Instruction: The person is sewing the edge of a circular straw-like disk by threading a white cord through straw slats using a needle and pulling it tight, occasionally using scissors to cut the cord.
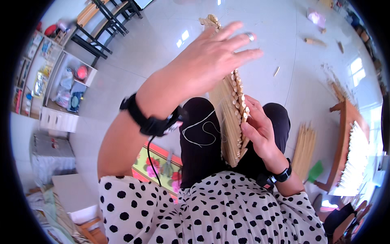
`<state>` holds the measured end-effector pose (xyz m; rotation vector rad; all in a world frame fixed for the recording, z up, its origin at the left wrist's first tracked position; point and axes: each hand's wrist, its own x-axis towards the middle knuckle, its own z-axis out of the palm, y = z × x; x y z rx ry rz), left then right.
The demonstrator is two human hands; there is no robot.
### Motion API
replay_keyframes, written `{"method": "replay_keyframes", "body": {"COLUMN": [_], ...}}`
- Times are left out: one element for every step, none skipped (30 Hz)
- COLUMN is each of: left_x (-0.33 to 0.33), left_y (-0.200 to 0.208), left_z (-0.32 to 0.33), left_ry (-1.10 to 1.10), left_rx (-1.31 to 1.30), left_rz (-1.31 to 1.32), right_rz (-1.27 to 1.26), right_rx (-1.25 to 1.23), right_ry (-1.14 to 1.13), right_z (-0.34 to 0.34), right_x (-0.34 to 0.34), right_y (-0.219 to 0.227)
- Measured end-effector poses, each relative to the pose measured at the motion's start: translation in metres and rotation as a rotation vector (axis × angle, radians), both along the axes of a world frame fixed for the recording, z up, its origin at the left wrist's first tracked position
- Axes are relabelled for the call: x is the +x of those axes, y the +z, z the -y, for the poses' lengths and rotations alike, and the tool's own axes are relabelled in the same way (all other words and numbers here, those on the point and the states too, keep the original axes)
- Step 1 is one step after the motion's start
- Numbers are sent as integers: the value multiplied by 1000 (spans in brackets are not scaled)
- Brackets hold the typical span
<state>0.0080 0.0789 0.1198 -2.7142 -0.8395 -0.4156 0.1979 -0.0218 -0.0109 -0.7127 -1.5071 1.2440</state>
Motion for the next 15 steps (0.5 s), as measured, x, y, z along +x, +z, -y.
{"method": "replay_keyframes", "body": {"left_x": [2,3,2,1,-1,-3,-6,-11,-14,-20,-26,-33,-42,-51,-62], "left_y": [0,4,13,21,25,22,22,21,18,19,19,19,22,21,14], "left_z": [-8,-14,-16,-18,-24,-30,-36,-41,-49,-53,-58,-60,-63,-67,-72], "left_ry": [-53,-20,21,61,95,120,149,143,124,116,129,145,163,180,201], "left_rx": [8,-48,-111,-175,-244,-316,-384,-359,-332,-309,-299,-291,-279,-268,-260], "left_rz": [-28,-119,-226,-332,-335,-331,-338,-311,-284,-267,-263,-258,-255,-223,-193], "right_rz": [6,7,-7,-21,47,110,163,215,364,416,467,517,507,497,485], "right_rx": [-35,-69,-108,-148,-66,-53,-36,-18,94,133,173,212,286,310,332], "right_ry": [25,41,66,88,87,70,57,42,-59,-192,-327,-460,-576,-604,-626], "right_z": [-1,-3,-4,-7,-13,-16,-19,-22,-28,-28,-25,-24,-24,-23,-22], "right_x": [-1,0,-1,-3,-2,-1,-2,-1,6,4,2,0,-1,-1,-2], "right_y": [7,12,15,19,23,27,32,37,33,37,42,45,44,47,48]}}
